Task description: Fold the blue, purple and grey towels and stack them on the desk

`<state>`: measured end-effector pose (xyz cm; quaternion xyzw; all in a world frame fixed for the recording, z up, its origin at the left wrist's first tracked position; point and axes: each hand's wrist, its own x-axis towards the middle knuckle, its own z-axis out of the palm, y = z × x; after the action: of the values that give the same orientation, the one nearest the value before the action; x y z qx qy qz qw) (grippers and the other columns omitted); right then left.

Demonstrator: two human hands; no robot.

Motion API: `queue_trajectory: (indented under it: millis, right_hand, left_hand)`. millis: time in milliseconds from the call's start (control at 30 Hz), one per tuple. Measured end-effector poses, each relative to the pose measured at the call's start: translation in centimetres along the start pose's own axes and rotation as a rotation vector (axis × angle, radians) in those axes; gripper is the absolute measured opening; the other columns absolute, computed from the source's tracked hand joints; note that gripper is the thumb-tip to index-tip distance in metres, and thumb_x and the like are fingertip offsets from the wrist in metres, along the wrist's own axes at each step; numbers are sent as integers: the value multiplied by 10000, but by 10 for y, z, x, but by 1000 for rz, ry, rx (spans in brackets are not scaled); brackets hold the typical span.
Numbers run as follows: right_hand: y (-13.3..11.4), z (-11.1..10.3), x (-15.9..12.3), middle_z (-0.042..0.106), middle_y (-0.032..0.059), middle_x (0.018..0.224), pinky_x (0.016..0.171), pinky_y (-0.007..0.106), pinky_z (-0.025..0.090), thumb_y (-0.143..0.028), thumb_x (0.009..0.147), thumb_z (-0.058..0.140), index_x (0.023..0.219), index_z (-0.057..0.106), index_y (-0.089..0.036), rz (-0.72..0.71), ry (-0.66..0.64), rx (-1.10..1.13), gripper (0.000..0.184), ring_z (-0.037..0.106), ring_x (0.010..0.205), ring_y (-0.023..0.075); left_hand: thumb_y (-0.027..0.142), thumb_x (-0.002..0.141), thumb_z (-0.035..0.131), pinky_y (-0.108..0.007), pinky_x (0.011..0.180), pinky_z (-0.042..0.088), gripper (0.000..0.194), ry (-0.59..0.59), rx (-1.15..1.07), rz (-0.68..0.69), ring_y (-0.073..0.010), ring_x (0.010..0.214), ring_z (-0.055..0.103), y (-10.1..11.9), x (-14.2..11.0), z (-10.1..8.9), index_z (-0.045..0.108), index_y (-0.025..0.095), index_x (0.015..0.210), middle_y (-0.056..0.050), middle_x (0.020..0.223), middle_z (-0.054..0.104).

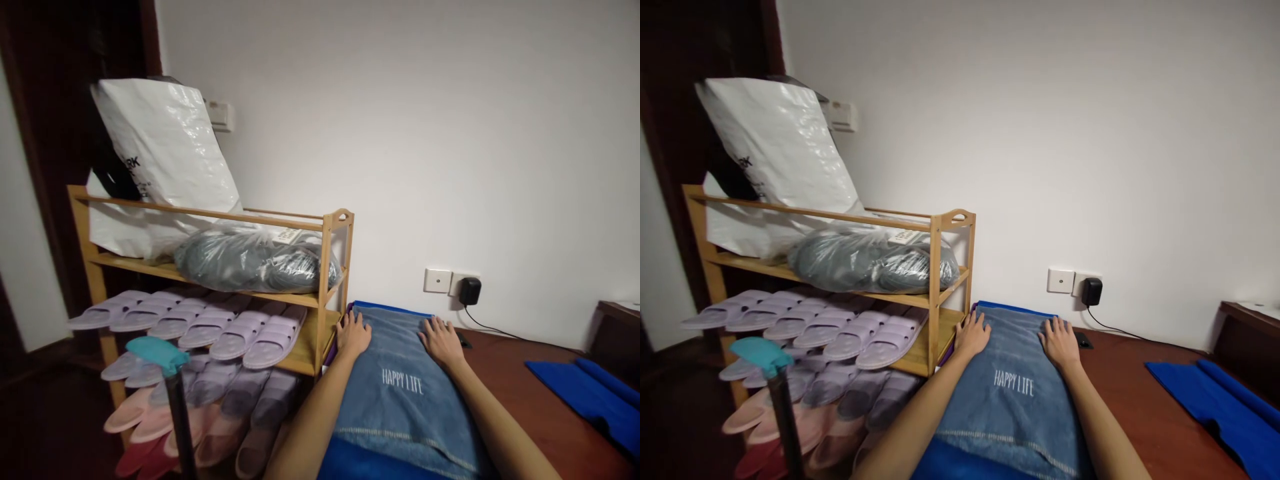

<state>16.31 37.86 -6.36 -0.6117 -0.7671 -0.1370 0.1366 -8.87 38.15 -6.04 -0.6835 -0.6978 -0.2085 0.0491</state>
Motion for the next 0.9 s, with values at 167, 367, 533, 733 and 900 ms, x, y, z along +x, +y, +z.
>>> queue_trajectory:
  millis: [167,367,533,733,900]
  right_hand:
    - [-29,-56,-85,414,116,1400,1030,464,285,-495,919,274,1342,419,-222,-215,41,-3,523,387,1261,249]
    - [-24,-84,-197,586,75,1139,895,386,381,-307,908,391,1273,467,-255,-481,141,-43,377,540,966,195]
    - [-11,-81,-205,609,55,1119,925,395,345,-148,890,368,1251,480,-208,-542,221,-127,383,548,962,179]
    - [-5,-80,-200,634,69,1084,915,431,325,-64,844,344,1194,537,-174,-626,303,-269,415,553,944,209]
    - [-1,-90,-201,663,52,934,769,370,366,-85,839,403,1037,621,-172,-509,275,-246,307,554,810,188]
  left_hand:
    - [130,886,346,-446,1063,225,439,30,-35,332,-243,1348,252,13,-24,-41,445,151,1313,-118,1485,286]
    - [310,893,493,-308,908,381,146,-99,-48,832,-208,1009,547,-13,-108,-93,610,227,922,-42,1042,611]
    - [384,811,644,-284,769,414,286,-143,51,971,-223,919,541,-52,-152,-120,531,208,1006,-45,997,556]
    - [130,791,580,-304,769,405,173,-130,200,1008,-223,894,535,-56,-153,-125,524,208,935,-47,949,551]
    - [44,772,526,-306,790,403,228,-103,197,939,-226,918,521,-56,-153,-127,501,200,936,-53,956,545]
